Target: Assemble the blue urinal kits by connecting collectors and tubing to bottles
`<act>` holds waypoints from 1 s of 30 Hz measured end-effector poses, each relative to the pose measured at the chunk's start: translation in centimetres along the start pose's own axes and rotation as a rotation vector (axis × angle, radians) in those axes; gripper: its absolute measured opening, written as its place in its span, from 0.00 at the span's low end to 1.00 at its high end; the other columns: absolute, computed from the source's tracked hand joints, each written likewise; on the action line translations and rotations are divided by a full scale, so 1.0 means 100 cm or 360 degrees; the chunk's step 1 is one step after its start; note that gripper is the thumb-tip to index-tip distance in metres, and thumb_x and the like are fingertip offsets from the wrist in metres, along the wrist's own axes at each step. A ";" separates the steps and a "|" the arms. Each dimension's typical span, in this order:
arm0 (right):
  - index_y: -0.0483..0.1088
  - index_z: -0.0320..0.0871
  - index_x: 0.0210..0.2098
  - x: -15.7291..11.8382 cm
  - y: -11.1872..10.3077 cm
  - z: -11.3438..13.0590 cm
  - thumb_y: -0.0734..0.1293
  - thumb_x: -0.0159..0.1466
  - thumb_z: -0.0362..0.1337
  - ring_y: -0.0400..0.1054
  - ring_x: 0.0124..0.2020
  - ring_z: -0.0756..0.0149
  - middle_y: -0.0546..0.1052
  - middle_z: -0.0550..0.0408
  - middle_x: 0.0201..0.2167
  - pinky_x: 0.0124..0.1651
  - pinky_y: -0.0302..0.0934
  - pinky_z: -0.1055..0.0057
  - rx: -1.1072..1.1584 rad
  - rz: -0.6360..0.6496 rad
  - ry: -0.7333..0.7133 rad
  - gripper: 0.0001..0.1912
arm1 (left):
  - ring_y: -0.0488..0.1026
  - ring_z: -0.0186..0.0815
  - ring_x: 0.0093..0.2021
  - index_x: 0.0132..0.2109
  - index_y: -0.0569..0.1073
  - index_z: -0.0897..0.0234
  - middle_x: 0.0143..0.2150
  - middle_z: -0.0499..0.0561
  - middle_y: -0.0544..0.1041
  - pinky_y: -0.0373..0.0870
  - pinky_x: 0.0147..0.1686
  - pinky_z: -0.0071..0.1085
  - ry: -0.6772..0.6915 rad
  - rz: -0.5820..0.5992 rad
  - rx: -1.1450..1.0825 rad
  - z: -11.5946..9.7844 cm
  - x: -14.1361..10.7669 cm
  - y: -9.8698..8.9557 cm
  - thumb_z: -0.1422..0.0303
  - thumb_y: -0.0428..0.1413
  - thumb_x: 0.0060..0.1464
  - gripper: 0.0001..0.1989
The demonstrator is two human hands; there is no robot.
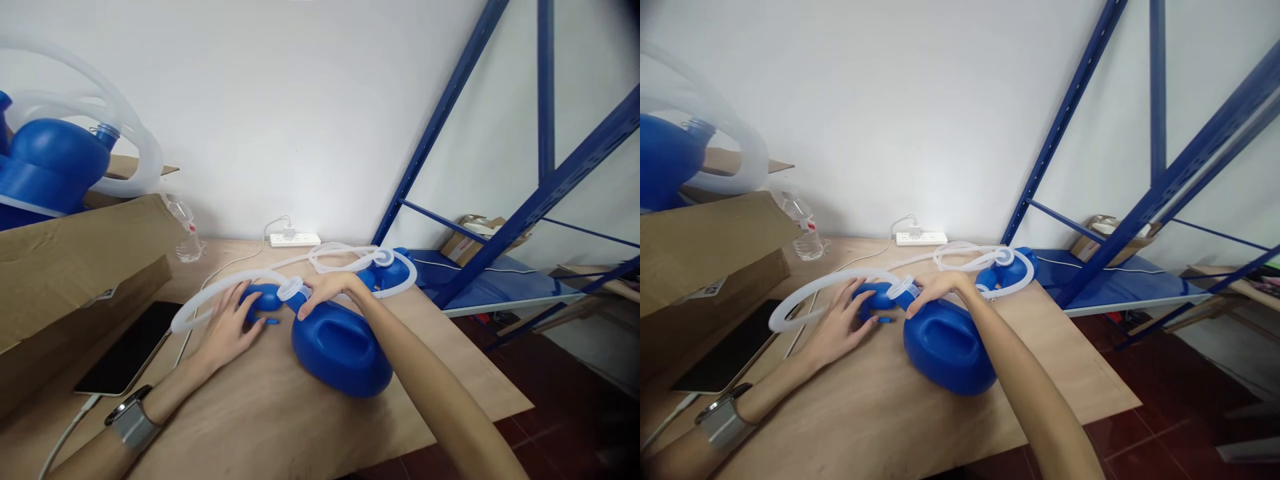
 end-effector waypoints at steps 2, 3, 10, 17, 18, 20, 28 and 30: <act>0.75 0.44 0.55 -0.006 0.005 0.011 0.81 0.55 0.50 0.76 0.52 0.54 0.81 0.52 0.51 0.54 0.68 0.66 -0.0081 0.0019 0.0000 0.33 | 0.66 0.57 0.69 0.66 0.65 0.62 0.68 0.64 0.70 0.60 0.68 0.63 -0.0009 0.0056 -0.0004 -0.002 0.000 0.000 0.59 0.53 0.68 0.23; 0.75 0.42 0.55 -0.012 0.004 0.015 0.80 0.57 0.52 0.75 0.55 0.51 0.80 0.48 0.53 0.55 0.68 0.63 -0.0160 -0.0067 0.0036 0.33 | 0.69 0.56 0.67 0.65 0.66 0.62 0.66 0.63 0.73 0.59 0.68 0.64 -0.0019 0.0082 -0.0009 -0.003 0.000 0.001 0.59 0.52 0.68 0.23; 0.77 0.44 0.49 -0.080 0.000 0.030 0.70 0.71 0.44 0.78 0.46 0.57 0.83 0.50 0.46 0.47 0.65 0.66 -0.0274 -0.1057 0.0255 0.12 | 0.79 0.47 0.56 0.61 0.70 0.60 0.57 0.57 0.81 0.75 0.57 0.48 0.0012 -0.0012 -0.0277 -0.028 0.004 -0.014 0.62 0.52 0.70 0.17; 0.76 0.40 0.47 -0.078 0.015 0.033 0.65 0.71 0.27 0.78 0.42 0.57 0.83 0.47 0.42 0.44 0.64 0.65 -0.0526 -0.1034 0.0065 0.10 | 0.81 0.45 0.49 0.57 0.70 0.57 0.55 0.54 0.81 0.80 0.48 0.43 -0.0204 -0.0119 -0.0571 -0.055 0.039 -0.032 0.56 0.59 0.65 0.18; 0.76 0.40 0.47 -0.076 0.015 0.033 0.65 0.70 0.27 0.78 0.42 0.57 0.83 0.48 0.41 0.44 0.65 0.66 -0.0516 -0.1016 0.0023 0.09 | 0.81 0.45 0.48 0.55 0.70 0.57 0.54 0.54 0.81 0.80 0.47 0.43 -0.0288 -0.0098 -0.0614 -0.055 0.042 -0.030 0.55 0.61 0.63 0.19; 0.76 0.40 0.45 -0.074 0.016 0.033 0.66 0.70 0.27 0.77 0.41 0.58 0.82 0.48 0.39 0.44 0.65 0.66 -0.0492 -0.0990 -0.0048 0.08 | 0.82 0.44 0.47 0.53 0.68 0.58 0.54 0.54 0.81 0.81 0.44 0.41 -0.0416 -0.0080 -0.0746 -0.053 0.047 -0.023 0.52 0.65 0.59 0.23; 0.73 0.41 0.49 -0.061 0.022 0.038 0.59 0.73 0.27 0.76 0.43 0.59 0.81 0.48 0.42 0.46 0.67 0.65 -0.0454 -0.0929 -0.0389 0.12 | 0.76 0.46 0.61 0.62 0.71 0.55 0.61 0.54 0.79 0.73 0.62 0.46 -0.0084 0.0062 -0.0701 -0.071 0.050 -0.010 0.57 0.53 0.68 0.19; 0.73 0.41 0.49 -0.058 0.023 0.042 0.60 0.74 0.27 0.76 0.42 0.59 0.80 0.48 0.41 0.45 0.67 0.65 -0.0506 -0.0901 -0.0432 0.11 | 0.76 0.47 0.61 0.61 0.72 0.57 0.60 0.55 0.80 0.72 0.62 0.45 -0.0051 0.0057 -0.0562 -0.068 0.049 -0.014 0.57 0.52 0.69 0.19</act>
Point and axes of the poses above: each hand's wrist, its own x-axis towards the middle knuckle, its own y-axis out of the palm, z = x × y, the point moved 9 cm from there along x, towards the middle knuckle
